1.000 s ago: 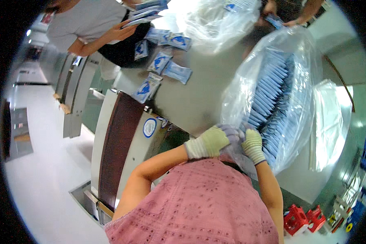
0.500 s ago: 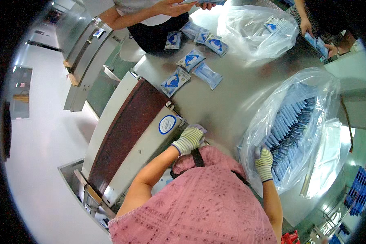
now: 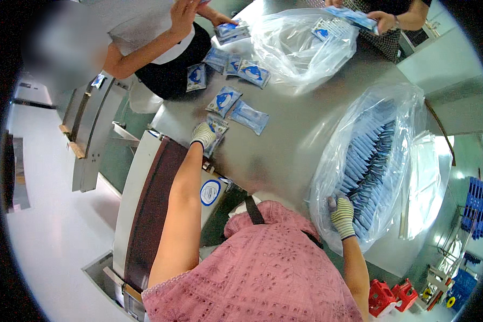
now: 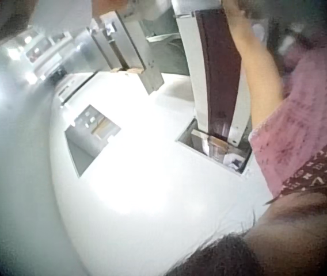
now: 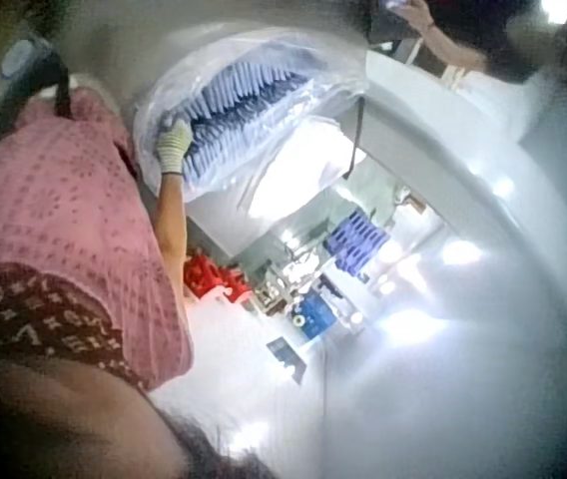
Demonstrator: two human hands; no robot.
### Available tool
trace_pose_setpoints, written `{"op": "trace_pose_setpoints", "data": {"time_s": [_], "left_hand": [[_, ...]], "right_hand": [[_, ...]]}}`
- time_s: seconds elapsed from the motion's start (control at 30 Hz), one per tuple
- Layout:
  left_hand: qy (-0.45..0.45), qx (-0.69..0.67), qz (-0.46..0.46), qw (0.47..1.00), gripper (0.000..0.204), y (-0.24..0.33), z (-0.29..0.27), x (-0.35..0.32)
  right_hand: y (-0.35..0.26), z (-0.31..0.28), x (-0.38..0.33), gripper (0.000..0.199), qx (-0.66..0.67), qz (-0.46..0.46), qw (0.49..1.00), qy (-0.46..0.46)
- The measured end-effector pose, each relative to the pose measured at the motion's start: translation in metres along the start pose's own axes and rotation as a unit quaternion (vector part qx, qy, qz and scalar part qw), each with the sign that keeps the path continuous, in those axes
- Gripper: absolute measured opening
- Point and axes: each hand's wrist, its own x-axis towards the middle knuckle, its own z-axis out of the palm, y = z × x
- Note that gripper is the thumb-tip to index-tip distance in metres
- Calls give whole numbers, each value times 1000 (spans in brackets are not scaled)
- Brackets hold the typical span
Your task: The person sorts blue packets from a large clear plastic bag, organizes them into smaller stacks by hand, and places them onto a conveyor belt.
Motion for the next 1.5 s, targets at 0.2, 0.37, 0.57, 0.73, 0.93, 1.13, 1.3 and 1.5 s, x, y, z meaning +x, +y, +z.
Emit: {"op": "trace_pose_setpoints", "data": {"time_s": [0.2, 0.37, 0.57, 0.73, 0.93, 1.13, 1.3, 1.5], "left_hand": [[-153, 251, 195, 936, 52, 30, 20, -14], [-132, 267, 325, 897, 58, 99, -5, 0], [-180, 356, 378, 835, 80, 140, 14, 38], [-195, 315, 380, 848, 67, 150, 19, 20], [12, 49, 321, 946, 72, 84, 73, -29], [-4, 63, 338, 939, 59, 54, 107, -37], [48, 212, 448, 867, 42, 72, 102, -79], [-87, 209, 285, 931, 43, 66, 86, -77]], "right_hand": [[-15, -9, 1, 40, 2, 13, 1000, -7], [-9, -5, 4, 40, -9, 33, 999, 6], [-14, -13, 9, 41, 10, 48, 998, -44], [-6, -3, 7, 41, -18, 67, 996, -62], [-14, -11, 8, 43, 24, 48, 998, -20], [-17, -15, 8, 42, 23, 53, 998, -22], [-10, -7, 7, 43, 29, 43, 999, -9], [-26, -25, 10, 44, 24, 51, 998, -25]]}}
